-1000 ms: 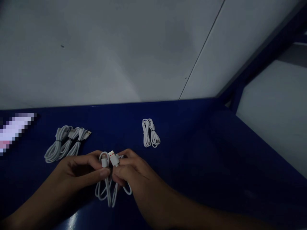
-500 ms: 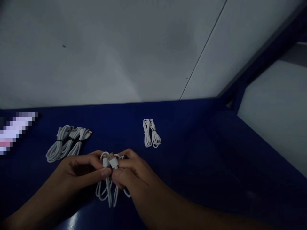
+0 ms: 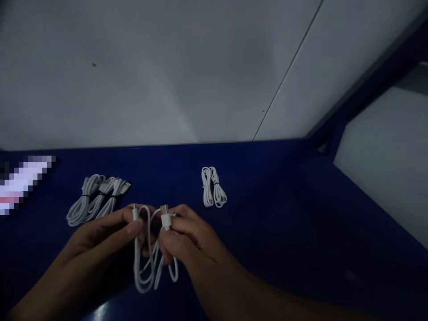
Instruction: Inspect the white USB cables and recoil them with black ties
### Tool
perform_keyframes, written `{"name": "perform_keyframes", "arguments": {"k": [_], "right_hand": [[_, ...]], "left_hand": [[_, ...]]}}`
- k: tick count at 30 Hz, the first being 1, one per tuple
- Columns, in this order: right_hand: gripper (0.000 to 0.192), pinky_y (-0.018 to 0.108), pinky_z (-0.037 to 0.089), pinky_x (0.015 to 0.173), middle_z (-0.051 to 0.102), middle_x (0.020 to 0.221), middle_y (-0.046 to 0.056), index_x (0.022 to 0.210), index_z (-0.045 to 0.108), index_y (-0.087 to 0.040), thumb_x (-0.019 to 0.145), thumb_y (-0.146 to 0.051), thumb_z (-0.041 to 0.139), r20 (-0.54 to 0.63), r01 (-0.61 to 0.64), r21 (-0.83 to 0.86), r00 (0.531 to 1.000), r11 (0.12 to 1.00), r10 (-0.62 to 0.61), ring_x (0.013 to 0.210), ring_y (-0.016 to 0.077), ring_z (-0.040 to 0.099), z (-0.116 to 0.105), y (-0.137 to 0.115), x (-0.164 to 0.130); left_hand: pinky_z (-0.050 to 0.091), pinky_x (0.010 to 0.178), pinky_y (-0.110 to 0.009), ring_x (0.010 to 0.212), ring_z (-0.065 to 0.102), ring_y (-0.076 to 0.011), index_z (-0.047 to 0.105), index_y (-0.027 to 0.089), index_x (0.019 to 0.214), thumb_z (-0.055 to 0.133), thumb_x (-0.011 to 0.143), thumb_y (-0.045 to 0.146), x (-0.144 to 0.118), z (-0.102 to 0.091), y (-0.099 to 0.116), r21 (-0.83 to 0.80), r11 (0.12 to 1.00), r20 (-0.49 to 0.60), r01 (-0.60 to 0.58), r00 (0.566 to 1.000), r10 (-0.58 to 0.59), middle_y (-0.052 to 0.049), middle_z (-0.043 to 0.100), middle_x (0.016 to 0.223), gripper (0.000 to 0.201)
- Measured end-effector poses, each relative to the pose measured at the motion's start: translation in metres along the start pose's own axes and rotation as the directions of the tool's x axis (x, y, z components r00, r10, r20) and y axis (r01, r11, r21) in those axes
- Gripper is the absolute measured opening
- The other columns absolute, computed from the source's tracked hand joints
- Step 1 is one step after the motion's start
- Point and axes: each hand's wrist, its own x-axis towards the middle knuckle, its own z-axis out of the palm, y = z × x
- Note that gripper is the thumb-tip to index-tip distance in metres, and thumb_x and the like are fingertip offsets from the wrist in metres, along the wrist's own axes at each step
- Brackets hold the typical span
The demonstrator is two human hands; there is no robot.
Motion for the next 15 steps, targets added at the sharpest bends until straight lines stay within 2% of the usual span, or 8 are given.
{"name": "perform_keyframes", "arguments": {"k": [3,4,7,8,10,13,15], "right_hand": [[0.034,0.046,0.054,0.107,0.066,0.115,0.006,0.09,0.076,-0.028,0.11,-0.051,0.06,0.015,-0.019,0.027,1.0,0.999,0.018,0.109,0.0267,0.064,-0.002,0.003,0.001],[0.033,0.046,0.054,0.108,0.067,0.119,0.005,0.097,0.078,-0.029,0.112,-0.05,0.057,0.031,-0.029,0.031,0.999,0.999,0.029,0.112,0.0267,0.065,-0.003,0.006,0.003],[0.03,0.045,0.055,0.11,0.072,0.119,0.003,0.1,0.08,-0.03,0.113,-0.048,0.06,0.001,-0.041,0.027,0.999,0.999,0.041,0.115,0.0259,0.069,-0.01,0.018,0.01],[0.03,0.044,0.058,0.105,0.074,0.115,0.004,0.1,0.081,-0.031,0.111,-0.051,0.063,-0.012,-0.043,0.008,0.999,0.999,0.043,0.11,0.0265,0.071,-0.012,0.023,0.012],[0.026,0.048,0.059,0.103,0.076,0.114,0.004,0.112,0.083,-0.034,0.11,-0.053,0.065,-0.092,-0.068,-0.02,0.994,0.998,0.066,0.108,0.028,0.074,-0.016,0.03,0.015],[0.031,0.055,0.056,0.111,0.078,0.125,0.006,0.125,0.082,-0.036,0.107,-0.057,0.068,-0.126,-0.037,0.039,0.991,0.999,0.042,0.123,0.0334,0.073,-0.017,0.03,0.013],[0.034,0.058,0.053,0.117,0.078,0.13,0.008,0.122,0.084,-0.034,0.106,-0.06,0.069,-0.139,0.014,0.115,0.99,0.993,0.002,0.133,0.0353,0.069,-0.014,0.025,0.01]], "left_hand": [[0.062,0.101,-0.038,0.111,0.081,-0.0281,0.084,0.03,0.123,0.073,0.107,0.04,-0.001,0.0,-0.001,-0.14,0.99,-0.086,0.021,0.996,-0.033,-0.007,0.087,0.124,0.022],[0.063,0.103,-0.04,0.116,0.081,-0.0312,0.084,0.029,0.126,0.073,0.106,0.041,0.0,0.001,-0.001,-0.174,0.983,-0.097,0.058,0.992,-0.075,-0.008,0.087,0.127,0.026],[0.065,0.105,-0.049,0.125,0.078,-0.0393,0.088,0.026,0.114,0.07,0.104,0.045,0.003,0.005,0.003,-0.219,0.974,-0.105,0.059,0.991,-0.084,-0.011,0.087,0.125,0.028],[0.065,0.104,-0.051,0.129,0.077,-0.0414,0.088,0.026,0.11,0.068,0.105,0.046,0.003,0.006,0.005,-0.224,0.973,-0.094,0.061,0.992,-0.084,-0.012,0.087,0.127,0.029],[0.069,0.098,-0.053,0.133,0.074,-0.0444,0.087,0.024,0.11,0.067,0.106,0.045,0.002,0.007,0.006,-0.227,0.971,-0.072,0.08,0.992,-0.099,-0.014,0.084,0.135,0.03],[0.074,0.087,-0.054,0.126,0.078,-0.0457,0.083,0.021,0.122,0.075,0.105,0.042,-0.001,0.006,0.006,-0.196,0.975,-0.079,0.106,0.989,-0.123,-0.018,0.076,0.151,0.028],[0.075,0.087,-0.056,0.12,0.081,-0.0452,0.08,0.021,0.122,0.078,0.104,0.04,-0.003,0.006,0.007,-0.171,0.979,-0.092,0.113,0.987,-0.13,-0.018,0.074,0.154,0.026]]}}
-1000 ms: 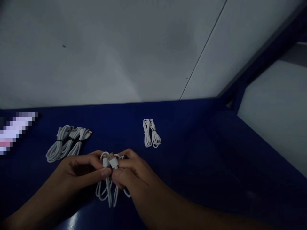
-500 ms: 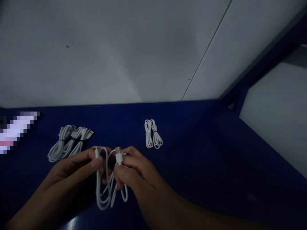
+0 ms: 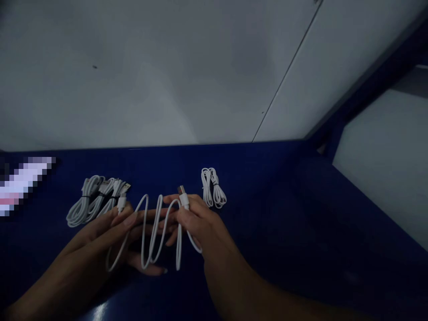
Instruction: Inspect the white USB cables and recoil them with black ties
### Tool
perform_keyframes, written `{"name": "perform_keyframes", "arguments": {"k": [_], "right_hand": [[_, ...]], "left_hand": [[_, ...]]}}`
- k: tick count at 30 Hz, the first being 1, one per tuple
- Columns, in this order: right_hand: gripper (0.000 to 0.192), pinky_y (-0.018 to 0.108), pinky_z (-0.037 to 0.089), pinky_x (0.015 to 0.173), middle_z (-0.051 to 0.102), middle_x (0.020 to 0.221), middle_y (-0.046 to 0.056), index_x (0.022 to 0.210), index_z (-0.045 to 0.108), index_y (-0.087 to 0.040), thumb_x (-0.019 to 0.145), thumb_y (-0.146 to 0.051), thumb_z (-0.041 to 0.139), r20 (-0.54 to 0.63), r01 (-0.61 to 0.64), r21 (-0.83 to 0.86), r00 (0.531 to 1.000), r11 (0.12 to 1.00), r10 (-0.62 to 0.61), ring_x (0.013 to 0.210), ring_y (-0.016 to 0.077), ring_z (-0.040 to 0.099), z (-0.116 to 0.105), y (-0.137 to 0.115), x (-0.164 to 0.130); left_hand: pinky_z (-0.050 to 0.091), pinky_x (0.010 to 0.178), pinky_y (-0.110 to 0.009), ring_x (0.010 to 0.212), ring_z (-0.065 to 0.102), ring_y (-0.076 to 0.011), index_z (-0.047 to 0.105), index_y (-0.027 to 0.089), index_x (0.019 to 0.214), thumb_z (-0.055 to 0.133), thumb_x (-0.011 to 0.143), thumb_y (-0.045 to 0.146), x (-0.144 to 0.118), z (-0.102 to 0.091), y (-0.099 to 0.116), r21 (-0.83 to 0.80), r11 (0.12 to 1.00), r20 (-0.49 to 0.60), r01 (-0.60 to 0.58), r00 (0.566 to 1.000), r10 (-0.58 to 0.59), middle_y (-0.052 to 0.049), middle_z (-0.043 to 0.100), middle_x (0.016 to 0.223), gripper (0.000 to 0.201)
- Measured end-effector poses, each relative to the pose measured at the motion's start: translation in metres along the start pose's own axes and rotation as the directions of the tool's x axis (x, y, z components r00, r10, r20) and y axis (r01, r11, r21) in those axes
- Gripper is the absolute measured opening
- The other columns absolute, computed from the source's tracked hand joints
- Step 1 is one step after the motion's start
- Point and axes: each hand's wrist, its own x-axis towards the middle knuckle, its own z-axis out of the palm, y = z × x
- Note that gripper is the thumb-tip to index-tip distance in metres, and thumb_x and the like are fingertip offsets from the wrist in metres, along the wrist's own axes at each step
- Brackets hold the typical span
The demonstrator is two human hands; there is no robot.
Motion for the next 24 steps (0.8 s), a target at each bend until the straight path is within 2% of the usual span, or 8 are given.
{"name": "perform_keyframes", "arguments": {"k": [3,6,8,11,13,16,20,24], "right_hand": [[0.036,0.057,0.048,0.122,0.081,0.123,0.008,0.112,0.086,-0.03,0.107,-0.062,0.068,0.03,0.002,0.116,1.0,0.993,-0.006,0.126,0.0316,0.072,0.005,-0.009,-0.003],[0.036,0.053,0.052,0.117,0.083,0.118,0.007,0.12,0.085,-0.03,0.105,-0.06,0.073,0.034,-0.024,0.217,0.999,0.976,0.017,0.105,0.0257,0.076,0.008,-0.013,0.0],[0.029,0.048,0.054,0.114,0.083,0.113,0.007,0.11,0.085,-0.027,0.105,-0.054,0.074,0.056,-0.028,0.283,0.998,0.959,0.013,0.098,0.0228,0.075,0.008,-0.013,0.003],[0.032,0.046,0.053,0.116,0.081,0.104,0.005,0.089,0.079,-0.024,0.109,-0.047,0.071,0.103,-0.006,0.366,0.994,0.93,-0.035,0.1,0.0216,0.076,0.007,-0.012,0.005],[0.028,0.049,0.052,0.118,0.08,0.109,0.005,0.096,0.078,-0.024,0.11,-0.047,0.07,0.101,0.009,0.385,0.994,0.923,-0.052,0.105,0.0231,0.076,0.007,-0.012,0.005],[0.02,0.052,0.052,0.117,0.08,0.126,0.007,0.119,0.077,-0.028,0.108,-0.045,0.074,0.031,-0.004,0.391,0.999,0.92,-0.009,0.118,0.0263,0.075,0.008,-0.013,0.003],[0.03,0.049,0.053,0.117,0.077,0.146,0.007,0.132,0.078,-0.031,0.108,-0.049,0.075,-0.062,-0.021,0.396,0.997,0.918,0.049,0.132,0.0279,0.071,0.01,-0.016,0.002],[0.036,0.048,0.05,0.119,0.077,0.146,0.01,0.127,0.083,-0.025,0.112,-0.053,0.064,-0.026,-0.026,0.35,0.999,0.936,0.037,0.136,0.0297,0.069,0.008,-0.015,0.003]], "left_hand": [[0.073,0.095,-0.06,0.126,0.079,-0.0442,0.077,0.022,0.107,0.079,0.105,0.032,-0.001,0.002,0.003,-0.015,1.0,-0.001,0.0,1.0,0.0,-0.014,0.076,0.15,0.01],[0.071,0.104,-0.058,0.137,0.074,-0.0425,0.074,0.023,0.103,0.078,0.106,0.029,-0.001,0.004,0.004,-0.056,0.998,0.025,-0.009,1.0,0.011,-0.01,0.076,0.15,0.007],[0.071,0.104,-0.057,0.141,0.071,-0.0419,0.076,0.026,0.117,0.073,0.11,0.034,0.0,0.001,0.002,-0.066,0.998,0.066,-0.011,0.998,0.016,-0.01,0.072,0.156,0.011],[0.072,0.1,-0.054,0.138,0.073,-0.0404,0.069,0.035,0.148,0.069,0.112,0.04,0.003,-0.004,-0.002,-0.045,0.999,0.105,0.012,0.994,-0.007,-0.01,0.067,0.164,0.036],[0.073,0.099,-0.05,0.139,0.072,-0.0397,0.063,0.037,0.158,0.067,0.113,0.042,0.006,-0.007,-0.002,-0.035,0.999,0.13,0.033,0.991,-0.028,-0.011,0.064,0.167,0.046],[0.072,0.1,-0.045,0.153,0.059,-0.0395,0.066,0.034,0.158,0.059,0.116,0.045,0.008,-0.008,0.0,-0.034,0.999,0.204,0.036,0.979,-0.028,-0.011,0.058,0.172,0.044],[0.067,0.109,-0.059,0.159,0.051,-0.0436,0.069,0.03,0.156,0.047,0.119,0.051,0.009,-0.008,0.001,-0.065,0.997,0.273,0.039,0.962,-0.02,-0.012,0.06,0.171,0.048],[0.059,0.117,-0.067,0.163,0.045,-0.0463,0.068,0.027,0.156,0.043,0.12,0.05,0.01,-0.01,-0.002,-0.1,0.995,0.283,0.027,0.959,0.002,-0.012,0.055,0.175,0.05]]}}
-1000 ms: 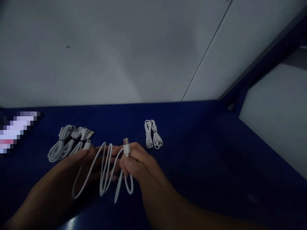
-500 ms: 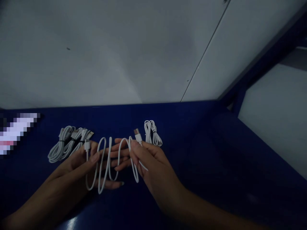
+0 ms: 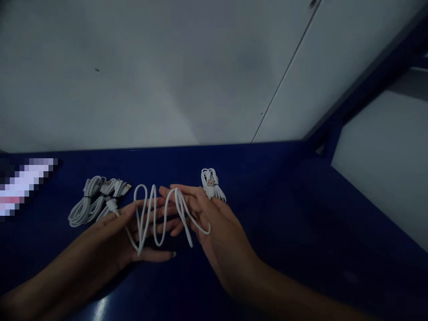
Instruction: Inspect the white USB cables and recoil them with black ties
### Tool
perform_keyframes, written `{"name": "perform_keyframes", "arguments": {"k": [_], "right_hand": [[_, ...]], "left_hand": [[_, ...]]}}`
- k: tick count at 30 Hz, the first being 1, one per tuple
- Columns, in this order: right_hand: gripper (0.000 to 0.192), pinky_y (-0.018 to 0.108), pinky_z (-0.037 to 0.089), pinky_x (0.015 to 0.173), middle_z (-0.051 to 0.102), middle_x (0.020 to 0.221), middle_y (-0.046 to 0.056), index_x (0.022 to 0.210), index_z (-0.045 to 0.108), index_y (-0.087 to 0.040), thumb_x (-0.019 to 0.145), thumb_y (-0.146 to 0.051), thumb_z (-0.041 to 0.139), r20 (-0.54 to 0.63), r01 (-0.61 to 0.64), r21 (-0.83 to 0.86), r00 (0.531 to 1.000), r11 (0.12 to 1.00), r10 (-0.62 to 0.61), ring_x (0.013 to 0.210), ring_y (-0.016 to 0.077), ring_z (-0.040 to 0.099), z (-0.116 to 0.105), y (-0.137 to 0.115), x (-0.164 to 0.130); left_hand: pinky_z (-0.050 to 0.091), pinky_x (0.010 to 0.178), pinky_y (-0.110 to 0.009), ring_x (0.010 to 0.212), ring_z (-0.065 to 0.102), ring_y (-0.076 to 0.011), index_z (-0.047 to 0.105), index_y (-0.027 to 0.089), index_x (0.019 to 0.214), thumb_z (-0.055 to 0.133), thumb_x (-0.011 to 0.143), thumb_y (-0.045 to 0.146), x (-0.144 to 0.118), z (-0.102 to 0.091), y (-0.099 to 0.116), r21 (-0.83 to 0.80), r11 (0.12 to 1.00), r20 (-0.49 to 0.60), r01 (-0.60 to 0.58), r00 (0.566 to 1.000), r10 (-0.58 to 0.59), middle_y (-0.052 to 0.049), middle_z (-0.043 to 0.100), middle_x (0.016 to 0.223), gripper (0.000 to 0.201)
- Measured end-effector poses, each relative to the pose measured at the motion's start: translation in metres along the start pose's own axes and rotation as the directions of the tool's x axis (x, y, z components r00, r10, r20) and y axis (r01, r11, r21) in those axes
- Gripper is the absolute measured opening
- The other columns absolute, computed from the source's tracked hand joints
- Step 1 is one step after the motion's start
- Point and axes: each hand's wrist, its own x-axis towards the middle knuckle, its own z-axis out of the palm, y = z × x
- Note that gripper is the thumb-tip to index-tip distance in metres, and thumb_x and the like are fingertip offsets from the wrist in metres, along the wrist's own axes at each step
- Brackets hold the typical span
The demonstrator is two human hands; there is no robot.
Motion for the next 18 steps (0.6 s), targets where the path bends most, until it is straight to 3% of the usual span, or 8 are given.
{"name": "perform_keyframes", "arguments": {"k": [5,8,11,15,18], "right_hand": [[0.047,0.05,0.052,0.113,0.08,0.137,0.014,0.132,0.081,-0.022,0.111,-0.059,0.06,0.019,-0.012,-0.082,1.0,0.997,0.013,0.127,0.0318,0.073,-0.004,-0.003,0.003],[0.05,0.042,0.06,0.088,0.083,0.116,0.013,0.132,0.079,-0.022,0.109,-0.062,0.062,-0.05,-0.063,-0.164,0.997,0.985,0.055,0.1,0.0268,0.077,-0.005,-0.005,0.004],[0.048,0.033,0.057,0.067,0.08,0.094,0.009,0.127,0.079,-0.021,0.108,-0.062,0.063,-0.048,-0.111,-0.21,0.993,0.971,0.103,0.08,0.0225,0.073,-0.004,-0.007,0.004],[0.042,0.027,0.056,0.058,0.079,0.103,0.01,0.122,0.079,-0.019,0.106,-0.057,0.069,-0.036,-0.138,-0.165,0.99,0.977,0.134,0.071,0.0166,0.068,-0.004,-0.007,0.004],[0.039,0.025,0.06,0.058,0.077,0.111,0.011,0.115,0.079,-0.017,0.108,-0.054,0.068,0.054,-0.111,-0.095,0.992,0.989,0.116,0.073,0.0154,0.067,-0.004,-0.008,0.006]], "left_hand": [[0.061,0.116,-0.063,0.157,0.054,-0.0465,0.071,0.023,0.153,0.049,0.118,0.051,-0.002,0.001,0.003,0.016,1.0,-0.055,0.026,0.998,-0.025,-0.016,0.058,0.172,0.05],[0.072,0.097,-0.055,0.143,0.068,-0.047,0.075,0.021,0.148,0.058,0.114,0.054,-0.006,0.004,0.009,0.064,0.992,-0.106,0.107,0.989,-0.099,-0.02,0.064,0.166,0.05],[0.076,0.081,-0.044,0.13,0.077,-0.0444,0.078,0.021,0.143,0.064,0.112,0.053,-0.01,0.006,0.013,0.075,0.984,-0.146,0.161,0.978,-0.149,-0.021,0.066,0.163,0.048],[0.075,0.079,-0.036,0.133,0.076,-0.0417,0.08,0.022,0.143,0.065,0.112,0.047,-0.009,0.009,0.017,0.054,0.992,-0.119,0.116,0.987,-0.109,-0.017,0.064,0.167,0.042],[0.073,0.076,-0.03,0.133,0.077,-0.0402,0.083,0.021,0.14,0.065,0.111,0.04,-0.006,0.011,0.021,0.032,0.993,-0.092,0.112,0.99,-0.109,-0.016,0.066,0.165,0.039]]}}
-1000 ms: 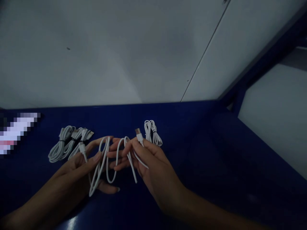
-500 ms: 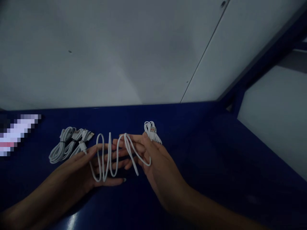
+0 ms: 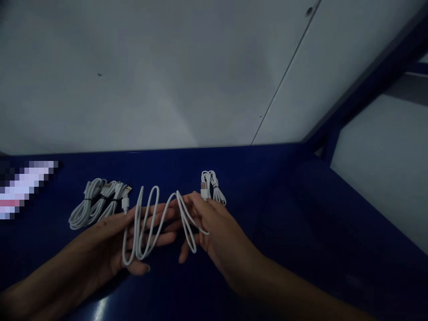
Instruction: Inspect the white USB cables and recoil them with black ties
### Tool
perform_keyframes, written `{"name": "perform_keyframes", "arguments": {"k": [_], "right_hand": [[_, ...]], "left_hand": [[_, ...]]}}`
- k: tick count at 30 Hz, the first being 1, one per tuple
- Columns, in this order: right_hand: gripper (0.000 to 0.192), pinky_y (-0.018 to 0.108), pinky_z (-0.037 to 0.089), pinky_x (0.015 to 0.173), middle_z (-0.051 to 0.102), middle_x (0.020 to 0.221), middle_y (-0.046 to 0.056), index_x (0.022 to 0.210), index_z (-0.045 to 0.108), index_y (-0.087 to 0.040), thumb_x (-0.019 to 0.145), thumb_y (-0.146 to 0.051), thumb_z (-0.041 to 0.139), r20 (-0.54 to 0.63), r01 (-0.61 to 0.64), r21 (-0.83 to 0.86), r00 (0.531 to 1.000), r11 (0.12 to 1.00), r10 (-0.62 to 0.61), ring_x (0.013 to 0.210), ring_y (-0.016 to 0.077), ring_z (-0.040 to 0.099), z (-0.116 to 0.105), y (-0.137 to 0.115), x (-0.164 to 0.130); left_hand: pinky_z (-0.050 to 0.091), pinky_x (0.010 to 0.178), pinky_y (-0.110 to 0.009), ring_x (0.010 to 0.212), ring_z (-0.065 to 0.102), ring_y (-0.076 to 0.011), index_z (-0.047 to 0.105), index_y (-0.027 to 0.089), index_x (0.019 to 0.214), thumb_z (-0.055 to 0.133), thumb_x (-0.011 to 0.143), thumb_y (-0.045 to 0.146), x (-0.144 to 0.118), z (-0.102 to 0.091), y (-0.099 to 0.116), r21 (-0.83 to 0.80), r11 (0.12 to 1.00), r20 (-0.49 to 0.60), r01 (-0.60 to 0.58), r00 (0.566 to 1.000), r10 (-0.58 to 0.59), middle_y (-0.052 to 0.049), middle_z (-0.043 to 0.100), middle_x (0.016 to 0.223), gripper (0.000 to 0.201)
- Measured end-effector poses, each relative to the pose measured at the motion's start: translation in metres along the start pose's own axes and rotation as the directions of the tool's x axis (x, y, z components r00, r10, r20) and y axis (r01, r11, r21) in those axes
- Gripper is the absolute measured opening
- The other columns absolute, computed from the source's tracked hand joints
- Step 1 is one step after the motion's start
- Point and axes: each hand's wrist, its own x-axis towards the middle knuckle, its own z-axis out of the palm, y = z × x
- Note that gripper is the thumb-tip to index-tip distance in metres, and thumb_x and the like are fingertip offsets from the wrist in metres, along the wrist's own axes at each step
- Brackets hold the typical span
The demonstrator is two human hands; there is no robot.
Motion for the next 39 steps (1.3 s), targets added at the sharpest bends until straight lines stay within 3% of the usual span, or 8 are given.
{"name": "perform_keyframes", "arguments": {"k": [4,9,13,18,22,26,32,39], "right_hand": [[0.044,0.024,0.063,0.06,0.075,0.102,0.01,0.112,0.077,-0.016,0.113,-0.056,0.059,0.136,-0.019,0.049,0.991,0.999,0.013,0.078,0.0172,0.07,0.0,-0.002,0.001],[0.044,0.024,0.064,0.06,0.079,0.108,0.012,0.11,0.076,-0.016,0.113,-0.057,0.061,0.095,-0.04,0.027,0.995,0.999,0.037,0.078,0.0174,0.073,0.001,-0.003,0.0],[0.047,0.025,0.063,0.063,0.081,0.105,0.011,0.107,0.081,-0.015,0.11,-0.059,0.065,0.086,-0.042,-0.042,0.995,0.998,0.045,0.073,0.0151,0.072,0.0,-0.003,0.0],[0.042,0.031,0.063,0.074,0.083,0.109,0.009,0.114,0.085,-0.022,0.107,-0.061,0.071,0.101,-0.017,-0.185,0.994,0.983,0.037,0.077,0.0162,0.073,-0.001,-0.005,0.0],[0.039,0.032,0.063,0.083,0.084,0.111,0.008,0.111,0.084,-0.023,0.109,-0.059,0.069,0.123,0.035,-0.173,0.992,0.984,-0.014,0.093,0.02,0.079,-0.001,-0.006,0.0],[0.039,0.041,0.063,0.1,0.085,0.112,0.008,0.118,0.083,-0.023,0.111,-0.057,0.067,0.077,0.043,-0.161,0.997,0.986,-0.03,0.102,0.0232,0.082,-0.001,-0.004,-0.001],[0.039,0.048,0.063,0.106,0.084,0.118,0.011,0.123,0.083,-0.023,0.111,-0.056,0.067,-0.021,0.054,-0.134,0.998,0.989,-0.057,0.108,0.0263,0.082,-0.002,-0.001,-0.001],[0.044,0.054,0.059,0.114,0.083,0.129,0.015,0.128,0.081,-0.018,0.109,-0.056,0.069,-0.035,0.037,-0.062,0.999,0.997,-0.039,0.121,0.0327,0.08,-0.003,-0.002,0.002]], "left_hand": [[0.073,0.082,-0.032,0.135,0.076,-0.04,0.085,0.021,0.138,0.057,0.113,0.036,0.0,-0.003,0.002,-0.072,0.997,0.115,-0.004,0.993,0.012,-0.014,0.071,0.16,0.04],[0.072,0.094,-0.041,0.131,0.078,-0.0407,0.09,0.023,0.124,0.052,0.111,0.03,-0.002,-0.012,-0.001,-0.135,0.988,0.247,-0.077,0.963,0.109,-0.01,0.076,0.154,0.041],[0.073,0.092,-0.044,0.134,0.075,-0.0446,0.081,0.015,0.143,0.047,0.111,0.037,0.001,-0.014,0.001,-0.161,0.984,0.224,-0.08,0.968,0.116,-0.017,0.071,0.158,0.051],[0.075,0.08,-0.041,0.131,0.077,-0.0454,0.077,0.015,0.147,0.052,0.115,0.045,0.003,-0.008,0.005,-0.154,0.987,0.123,-0.038,0.991,0.058,-0.023,0.073,0.155,0.051],[0.074,0.082,-0.035,0.126,0.08,-0.0395,0.076,0.019,0.15,0.063,0.112,0.036,0.001,-0.003,0.005,-0.033,0.999,0.082,-0.033,0.996,0.036,-0.021,0.077,0.148,0.043],[0.073,0.079,-0.033,0.136,0.075,-0.0418,0.08,0.021,0.146,0.063,0.111,0.037,0.001,0.0,0.007,0.01,0.999,0.082,-0.048,0.996,0.047,-0.018,0.073,0.155,0.041],[0.071,0.086,-0.034,0.143,0.07,-0.0429,0.086,0.025,0.136,0.057,0.113,0.044,0.001,0.001,0.009,0.021,0.987,0.147,-0.158,0.977,0.153,-0.01,0.075,0.154,0.042],[0.072,0.09,-0.043,0.15,0.062,-0.0453,0.082,0.022,0.142,0.047,0.114,0.041,0.005,-0.017,0.006,0.021,0.99,0.074,-0.138,0.988,0.136,-0.013,0.069,0.161,0.048]]}}
